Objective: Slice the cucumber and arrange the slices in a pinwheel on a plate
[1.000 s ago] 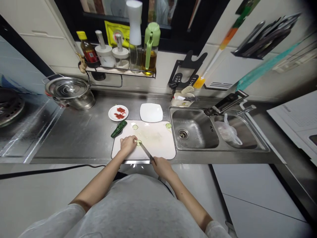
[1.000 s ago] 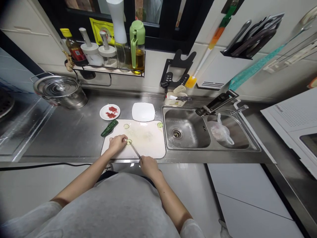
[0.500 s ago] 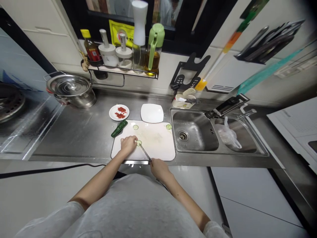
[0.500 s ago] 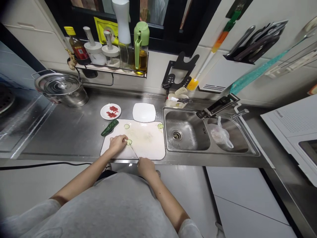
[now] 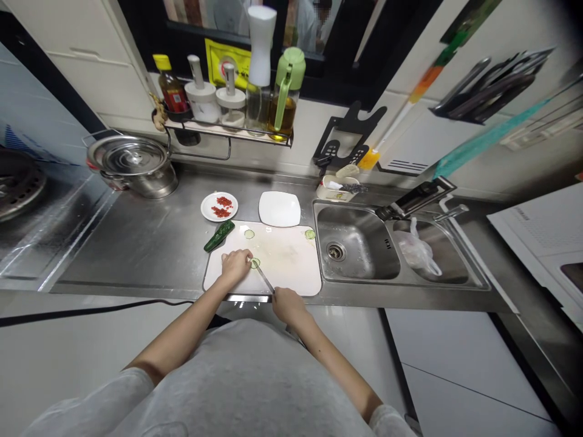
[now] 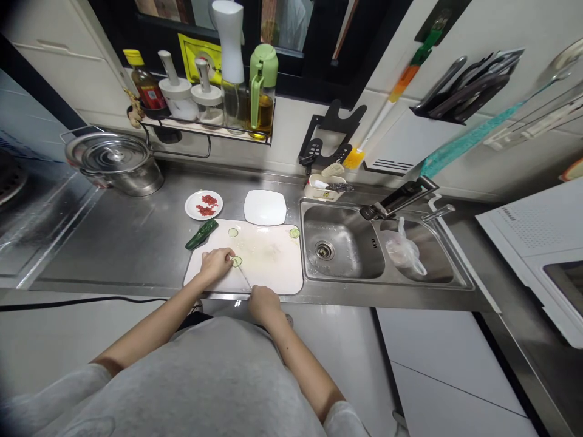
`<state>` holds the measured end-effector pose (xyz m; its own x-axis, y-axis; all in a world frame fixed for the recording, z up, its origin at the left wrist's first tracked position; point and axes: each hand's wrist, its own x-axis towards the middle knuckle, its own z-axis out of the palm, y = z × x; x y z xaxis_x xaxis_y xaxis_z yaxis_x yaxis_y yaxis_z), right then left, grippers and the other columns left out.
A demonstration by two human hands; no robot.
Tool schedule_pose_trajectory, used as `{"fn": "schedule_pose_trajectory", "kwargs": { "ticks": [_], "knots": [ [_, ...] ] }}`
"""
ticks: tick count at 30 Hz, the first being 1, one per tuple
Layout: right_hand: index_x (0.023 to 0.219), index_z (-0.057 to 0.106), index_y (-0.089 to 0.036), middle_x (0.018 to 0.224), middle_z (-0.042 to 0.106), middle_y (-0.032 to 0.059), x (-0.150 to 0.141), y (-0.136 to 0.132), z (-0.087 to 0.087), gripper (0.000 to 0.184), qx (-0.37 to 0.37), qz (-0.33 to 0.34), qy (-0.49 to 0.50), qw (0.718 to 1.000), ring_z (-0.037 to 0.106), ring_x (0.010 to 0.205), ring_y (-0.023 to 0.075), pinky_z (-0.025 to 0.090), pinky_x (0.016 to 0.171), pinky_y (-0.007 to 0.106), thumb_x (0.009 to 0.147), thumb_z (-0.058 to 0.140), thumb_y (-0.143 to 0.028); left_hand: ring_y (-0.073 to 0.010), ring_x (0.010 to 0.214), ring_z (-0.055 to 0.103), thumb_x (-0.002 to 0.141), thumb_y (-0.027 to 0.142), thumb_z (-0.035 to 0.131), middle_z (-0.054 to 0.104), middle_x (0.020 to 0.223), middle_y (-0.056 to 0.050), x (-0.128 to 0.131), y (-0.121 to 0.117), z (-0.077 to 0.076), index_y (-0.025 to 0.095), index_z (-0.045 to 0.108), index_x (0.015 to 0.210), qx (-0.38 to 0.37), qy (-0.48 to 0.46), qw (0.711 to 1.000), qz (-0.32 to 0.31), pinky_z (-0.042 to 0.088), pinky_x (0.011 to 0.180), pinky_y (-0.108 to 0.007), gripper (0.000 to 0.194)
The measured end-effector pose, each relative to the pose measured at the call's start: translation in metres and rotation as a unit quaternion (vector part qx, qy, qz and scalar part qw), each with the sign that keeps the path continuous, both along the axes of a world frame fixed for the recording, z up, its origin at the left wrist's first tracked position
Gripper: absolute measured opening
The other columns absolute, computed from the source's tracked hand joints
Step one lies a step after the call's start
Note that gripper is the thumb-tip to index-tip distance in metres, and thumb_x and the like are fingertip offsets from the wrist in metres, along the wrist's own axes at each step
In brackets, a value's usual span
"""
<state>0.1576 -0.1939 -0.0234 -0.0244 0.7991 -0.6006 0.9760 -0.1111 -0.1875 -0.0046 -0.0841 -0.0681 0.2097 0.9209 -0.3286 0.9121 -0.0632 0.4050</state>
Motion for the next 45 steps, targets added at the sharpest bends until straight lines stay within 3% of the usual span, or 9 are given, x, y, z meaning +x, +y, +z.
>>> {"fn": "schedule_pose_trajectory", "kwargs": {
  "ticks": [27,34,40,45],
  "knots": [
    [0.108,0.066,-0.013,0.104,0.069,0.0186,-0.004,0.002,-0.004,0.033,0.016,-0.004,-0.001,1.000,0.065,0.098,0.0267,0.047,0.075,0.033,0.090,0.039,-0.019,-0.0260,0.102,0.058,0.079,0.025,0.051,0.069,0.104,-0.005,0.002,-0.003,0.003,0.026,0.063,0.103,0.001,0.008,1.000,0.008,0.031,0.088,-0.041,0.026],
    [0.103,0.066,-0.017,0.103,0.070,0.0136,0.022,-0.002,0.005,0.032,0.062,-0.013,0.009,0.998,0.064,0.098,0.0237,0.043,0.076,0.030,0.092,0.039,-0.030,-0.0290,0.108,0.054,0.079,0.035,0.054,0.066,0.109,-0.008,0.008,-0.007,0.003,0.024,0.062,0.100,0.018,0.012,1.000,0.013,0.030,0.091,-0.043,0.025],
    [0.104,0.065,-0.017,0.104,0.070,0.0129,0.049,-0.001,0.005,0.034,0.084,-0.073,-0.014,0.994,0.063,0.099,0.0224,0.041,0.074,0.027,0.094,0.036,-0.031,-0.0275,0.106,0.055,0.078,0.025,0.053,0.065,0.108,-0.007,0.015,-0.009,0.004,0.023,0.059,0.095,0.035,0.006,0.999,0.012,0.030,0.088,-0.041,0.018],
    [0.102,0.065,-0.017,0.102,0.070,0.0123,0.052,0.003,-0.003,0.033,0.082,-0.089,-0.020,0.992,0.064,0.100,0.0231,0.041,0.074,0.028,0.093,0.036,-0.031,-0.0221,0.097,0.060,0.081,0.015,0.046,0.069,0.094,-0.002,0.016,-0.011,0.009,0.024,0.057,0.090,0.024,-0.038,0.999,0.026,0.030,0.087,-0.039,0.017]
  ]
}}
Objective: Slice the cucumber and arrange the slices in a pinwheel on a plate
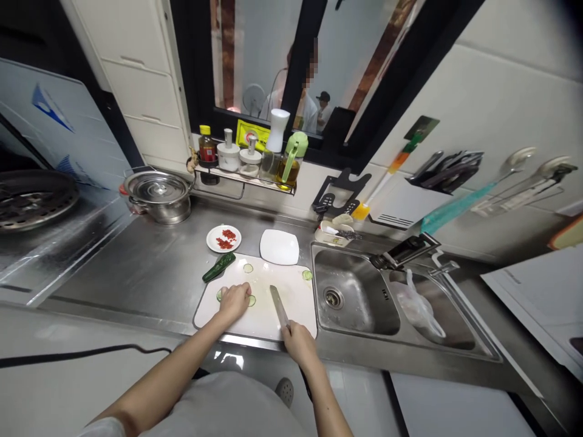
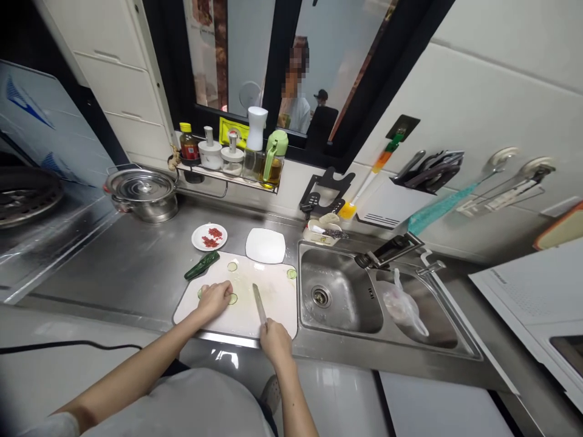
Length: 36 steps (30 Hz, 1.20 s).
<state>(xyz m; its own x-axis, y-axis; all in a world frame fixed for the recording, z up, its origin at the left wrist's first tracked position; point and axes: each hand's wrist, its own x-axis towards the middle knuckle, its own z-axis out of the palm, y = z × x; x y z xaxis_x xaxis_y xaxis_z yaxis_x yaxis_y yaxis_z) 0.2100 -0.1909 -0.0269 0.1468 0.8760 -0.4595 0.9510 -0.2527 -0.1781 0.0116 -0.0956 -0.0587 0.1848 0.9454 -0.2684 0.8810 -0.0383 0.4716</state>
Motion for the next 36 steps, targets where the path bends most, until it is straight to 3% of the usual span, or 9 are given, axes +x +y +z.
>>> {"fn": "schedule_pose_trajectory", "kwargs": {
  "ticks": [6,10,15,21,28,36],
  "knots": [
    [0.105,0.064,-0.018,0.106,0.070,0.0127,-0.003,0.002,-0.002,0.035,-0.003,0.008,-0.007,1.000,0.064,0.101,0.0243,0.042,0.076,0.030,0.094,0.035,-0.032,-0.0189,0.091,0.063,0.082,0.023,0.050,0.071,0.089,0.002,-0.031,-0.001,0.007,0.026,0.059,0.090,-0.017,-0.063,0.996,0.060,0.033,0.084,-0.034,0.013],
    [0.105,0.064,-0.018,0.106,0.070,0.0117,-0.004,0.003,-0.001,0.034,-0.013,0.015,-0.002,1.000,0.064,0.101,0.0236,0.041,0.075,0.029,0.094,0.036,-0.033,-0.0182,0.091,0.063,0.083,0.022,0.049,0.071,0.091,0.002,-0.058,0.003,0.006,0.026,0.059,0.091,-0.023,-0.033,0.994,0.104,0.033,0.082,-0.033,0.014],
    [0.104,0.064,-0.018,0.105,0.070,0.0112,-0.006,0.003,-0.002,0.033,-0.012,0.020,0.007,1.000,0.064,0.100,0.0228,0.040,0.072,0.027,0.094,0.036,-0.033,-0.0221,0.095,0.061,0.084,0.021,0.045,0.070,0.092,-0.001,-0.068,0.007,0.002,0.026,0.060,0.091,-0.014,0.017,0.994,0.103,0.032,0.084,-0.038,0.017],
    [0.102,0.065,-0.019,0.104,0.070,0.0106,-0.005,0.002,0.001,0.033,-0.013,0.012,0.011,1.000,0.064,0.099,0.0223,0.039,0.070,0.026,0.095,0.036,-0.033,-0.0262,0.109,0.053,0.082,0.016,0.046,0.064,0.113,-0.007,-0.054,0.014,0.000,0.026,0.062,0.103,0.049,0.055,0.995,0.065,0.032,0.088,-0.040,0.028],
    [0.102,0.065,-0.019,0.101,0.071,0.0104,-0.001,-0.005,0.004,0.033,0.004,0.008,0.016,1.000,0.064,0.098,0.0215,0.038,0.071,0.026,0.095,0.036,-0.033,-0.0264,0.112,0.048,0.085,0.009,0.037,0.058,0.120,-0.010,-0.011,0.069,0.005,0.030,0.059,0.120,0.072,0.040,0.996,-0.019,0.033,0.090,-0.039,0.046],
    [0.098,0.064,-0.017,0.098,0.071,0.0103,0.006,-0.014,-0.001,0.031,0.018,0.006,0.026,0.999,0.064,0.094,0.0210,0.035,0.069,0.025,0.096,0.037,-0.032,-0.0254,0.109,0.051,0.083,0.014,0.044,0.059,0.110,-0.012,-0.008,0.110,0.002,0.023,0.067,0.096,0.070,0.062,0.990,-0.104,0.035,0.092,-0.038,0.028]
  ]
}}
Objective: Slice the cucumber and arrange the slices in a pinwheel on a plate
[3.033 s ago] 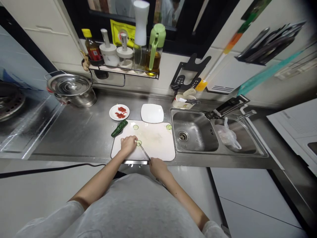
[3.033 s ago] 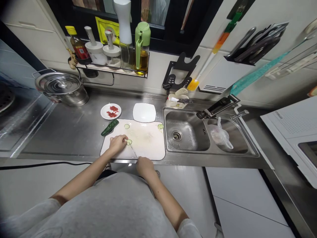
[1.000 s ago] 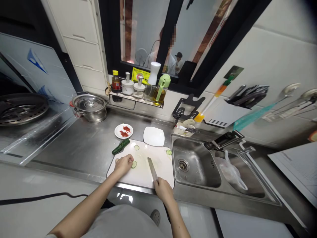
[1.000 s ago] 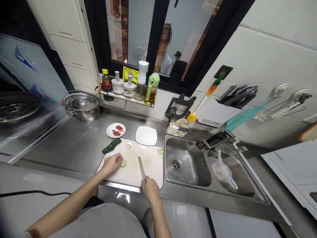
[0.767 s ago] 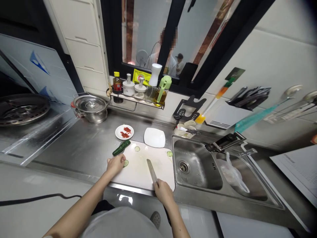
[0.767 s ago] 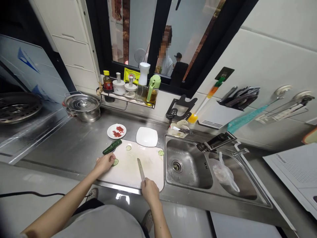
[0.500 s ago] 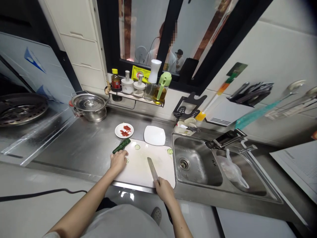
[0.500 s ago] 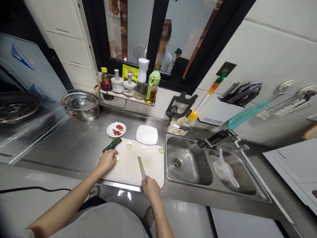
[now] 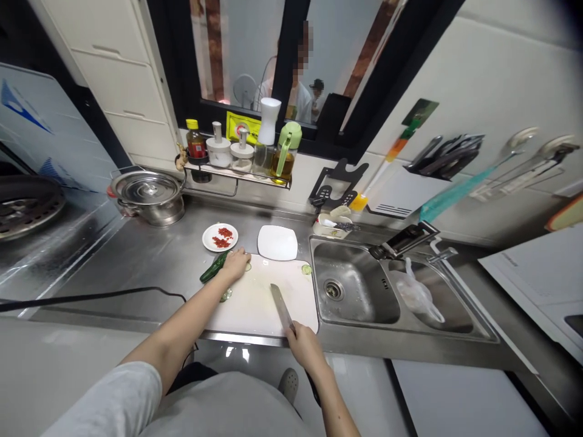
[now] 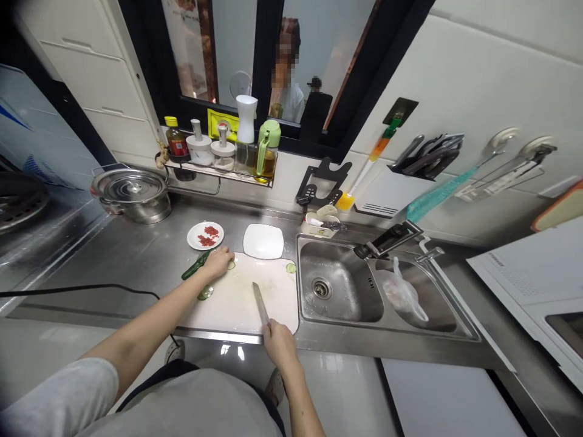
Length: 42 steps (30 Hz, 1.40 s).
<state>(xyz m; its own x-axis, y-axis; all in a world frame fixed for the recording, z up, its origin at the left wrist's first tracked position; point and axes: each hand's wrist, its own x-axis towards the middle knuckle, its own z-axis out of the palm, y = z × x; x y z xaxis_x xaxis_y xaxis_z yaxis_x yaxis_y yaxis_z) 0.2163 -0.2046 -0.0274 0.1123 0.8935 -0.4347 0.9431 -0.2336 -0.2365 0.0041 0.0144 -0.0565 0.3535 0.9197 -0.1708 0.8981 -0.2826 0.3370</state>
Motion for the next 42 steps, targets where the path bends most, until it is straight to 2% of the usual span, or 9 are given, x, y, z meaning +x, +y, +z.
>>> {"fn": "schedule_pose_trajectory", "kwargs": {
  "ticks": [7,12,16,21,25,32,42],
  "knots": [
    [0.099,0.064,-0.017,0.098,0.071,0.0102,0.003,-0.004,0.001,0.031,0.000,-0.013,0.006,1.000,0.064,0.094,0.0203,0.034,0.068,0.025,0.096,0.037,-0.032,-0.0226,0.096,0.059,0.075,0.014,0.055,0.068,0.091,-0.007,0.001,0.006,0.002,0.022,0.064,0.077,-0.034,-0.034,0.999,0.002,0.037,0.089,-0.033,0.013],
    [0.101,0.064,-0.017,0.099,0.070,0.0107,0.001,-0.002,0.002,0.032,-0.005,-0.013,0.012,1.000,0.063,0.094,0.0205,0.034,0.068,0.025,0.096,0.038,-0.033,-0.0179,0.083,0.062,0.073,0.019,0.060,0.070,0.090,-0.003,0.002,-0.006,0.003,0.023,0.064,0.087,-0.069,-0.070,0.993,0.061,0.041,0.073,-0.026,0.015],
    [0.100,0.065,-0.017,0.099,0.071,0.0108,-0.002,0.000,0.004,0.032,-0.002,-0.010,0.011,1.000,0.063,0.094,0.0214,0.034,0.068,0.026,0.096,0.037,-0.033,-0.0138,0.076,0.062,0.077,0.025,0.058,0.070,0.089,0.000,0.004,-0.028,0.002,0.023,0.063,0.095,-0.101,-0.092,0.987,0.088,0.041,0.065,-0.022,0.019],
    [0.102,0.064,-0.017,0.100,0.070,0.0120,-0.013,0.000,0.011,0.033,-0.013,0.001,0.002,1.000,0.064,0.095,0.0220,0.035,0.069,0.027,0.096,0.036,-0.033,-0.0160,0.084,0.063,0.076,0.026,0.058,0.071,0.088,0.003,0.005,-0.065,0.002,0.026,0.062,0.092,-0.137,-0.093,0.977,0.134,0.040,0.072,-0.027,0.017],
    [0.104,0.064,-0.017,0.101,0.070,0.0126,-0.025,-0.001,0.015,0.033,-0.035,0.025,-0.003,0.999,0.064,0.096,0.0227,0.037,0.070,0.027,0.096,0.036,-0.033,-0.0209,0.094,0.063,0.075,0.024,0.056,0.072,0.090,0.002,0.002,-0.084,0.001,0.027,0.063,0.093,-0.131,-0.044,0.982,0.128,0.037,0.085,-0.035,0.019],
    [0.104,0.065,-0.017,0.099,0.070,0.0134,-0.040,-0.003,0.013,0.033,-0.039,0.064,-0.011,0.997,0.065,0.095,0.0232,0.039,0.072,0.028,0.096,0.036,-0.030,-0.0230,0.101,0.062,0.077,0.022,0.051,0.073,0.098,-0.001,-0.004,-0.086,-0.005,0.028,0.065,0.099,-0.118,-0.024,0.986,0.117,0.033,0.092,-0.039,0.027],
    [0.102,0.067,-0.015,0.100,0.070,0.0140,-0.043,0.001,0.005,0.033,-0.048,0.087,-0.008,0.995,0.065,0.095,0.0241,0.042,0.073,0.030,0.092,0.036,-0.023,-0.0240,0.100,0.062,0.078,0.019,0.047,0.072,0.104,-0.004,-0.003,-0.090,-0.010,0.028,0.068,0.098,-0.088,-0.020,0.990,0.109,0.033,0.091,-0.041,0.030]
  ]
}}
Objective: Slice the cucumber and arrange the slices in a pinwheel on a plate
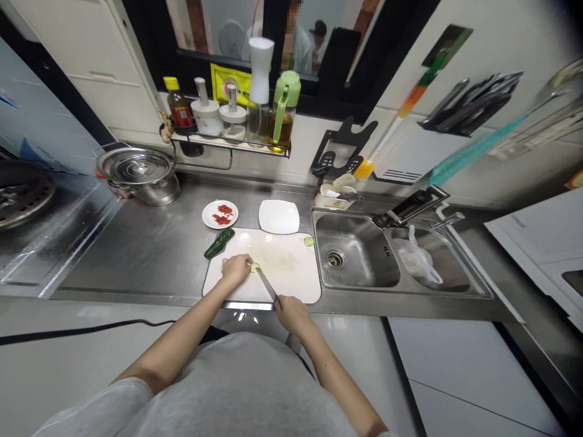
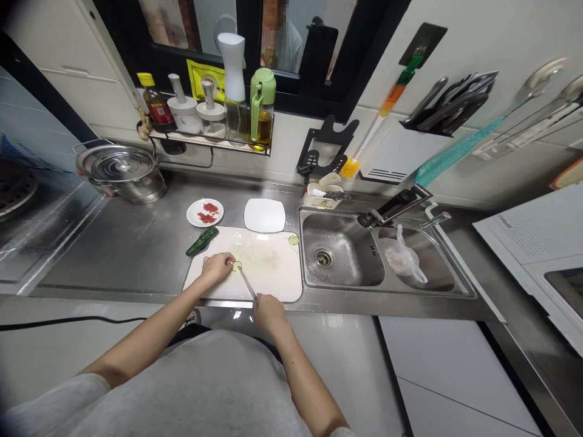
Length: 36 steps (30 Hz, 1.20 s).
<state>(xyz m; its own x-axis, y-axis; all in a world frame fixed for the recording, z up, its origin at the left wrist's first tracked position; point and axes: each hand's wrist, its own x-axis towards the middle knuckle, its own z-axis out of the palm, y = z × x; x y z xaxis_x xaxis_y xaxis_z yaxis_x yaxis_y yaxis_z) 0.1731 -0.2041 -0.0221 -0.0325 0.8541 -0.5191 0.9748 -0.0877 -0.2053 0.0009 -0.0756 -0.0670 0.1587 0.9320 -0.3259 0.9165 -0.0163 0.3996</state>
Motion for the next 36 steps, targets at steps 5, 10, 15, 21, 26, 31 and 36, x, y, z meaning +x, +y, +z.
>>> {"fn": "schedule_pose_trajectory", "kwargs": {
  "ticks": [5,10,15,21,26,31,36],
  "knots": [
    [0.106,0.066,-0.015,0.104,0.070,0.0148,-0.001,0.010,0.002,0.031,-0.032,0.001,-0.005,0.999,0.065,0.097,0.0254,0.044,0.073,0.031,0.091,0.040,-0.023,-0.0240,0.099,0.062,0.079,0.020,0.046,0.072,0.103,-0.004,0.001,0.000,0.000,0.028,0.069,0.096,0.001,0.000,1.000,0.000,0.034,0.091,-0.041,0.030],
    [0.107,0.066,-0.015,0.105,0.069,0.0154,0.002,0.016,0.001,0.032,-0.032,0.022,-0.009,0.999,0.064,0.099,0.0259,0.045,0.076,0.033,0.091,0.040,-0.023,-0.0240,0.101,0.062,0.079,0.020,0.046,0.073,0.103,-0.003,0.001,0.001,0.000,0.028,0.070,0.096,-0.003,0.000,1.000,-0.003,0.034,0.093,-0.042,0.030],
    [0.109,0.065,-0.015,0.106,0.068,0.0159,0.001,0.020,0.001,0.031,-0.036,0.023,-0.010,0.999,0.064,0.101,0.0255,0.046,0.078,0.033,0.091,0.040,-0.022,-0.0244,0.101,0.061,0.081,0.020,0.046,0.073,0.103,-0.003,0.001,0.002,-0.001,0.028,0.069,0.095,-0.007,-0.001,1.000,-0.002,0.034,0.093,-0.042,0.029],
    [0.109,0.065,-0.014,0.108,0.068,0.0174,-0.003,0.027,0.004,0.031,-0.044,0.023,-0.013,0.999,0.064,0.101,0.0266,0.047,0.077,0.033,0.090,0.042,-0.021,-0.0253,0.103,0.061,0.080,0.021,0.049,0.072,0.105,-0.004,0.001,0.002,0.000,0.029,0.069,0.096,-0.010,-0.011,1.000,-0.001,0.033,0.094,-0.042,0.027],
    [0.109,0.066,-0.013,0.108,0.068,0.0183,-0.004,0.028,0.005,0.032,-0.039,0.024,-0.010,0.999,0.064,0.102,0.0278,0.048,0.078,0.036,0.089,0.042,-0.020,-0.0246,0.102,0.061,0.078,0.020,0.049,0.072,0.103,-0.003,0.001,0.002,0.001,0.029,0.069,0.096,-0.015,-0.011,1.000,0.001,0.032,0.095,-0.042,0.028],
    [0.110,0.066,-0.013,0.108,0.068,0.0178,-0.005,0.029,0.008,0.032,-0.054,0.018,-0.010,0.998,0.064,0.101,0.0277,0.048,0.077,0.035,0.088,0.043,-0.018,-0.0248,0.103,0.061,0.079,0.020,0.048,0.072,0.103,-0.003,0.000,0.002,0.001,0.029,0.070,0.096,-0.016,-0.013,1.000,-0.001,0.031,0.096,-0.043,0.029],
    [0.109,0.065,-0.012,0.110,0.067,0.0175,-0.004,0.029,0.006,0.031,-0.052,0.022,-0.008,0.998,0.064,0.102,0.0282,0.047,0.077,0.035,0.088,0.043,-0.019,-0.0256,0.103,0.061,0.079,0.020,0.047,0.072,0.103,-0.004,0.000,0.002,0.000,0.028,0.069,0.097,-0.014,-0.006,1.000,-0.002,0.032,0.095,-0.043,0.030]
  ]
}}
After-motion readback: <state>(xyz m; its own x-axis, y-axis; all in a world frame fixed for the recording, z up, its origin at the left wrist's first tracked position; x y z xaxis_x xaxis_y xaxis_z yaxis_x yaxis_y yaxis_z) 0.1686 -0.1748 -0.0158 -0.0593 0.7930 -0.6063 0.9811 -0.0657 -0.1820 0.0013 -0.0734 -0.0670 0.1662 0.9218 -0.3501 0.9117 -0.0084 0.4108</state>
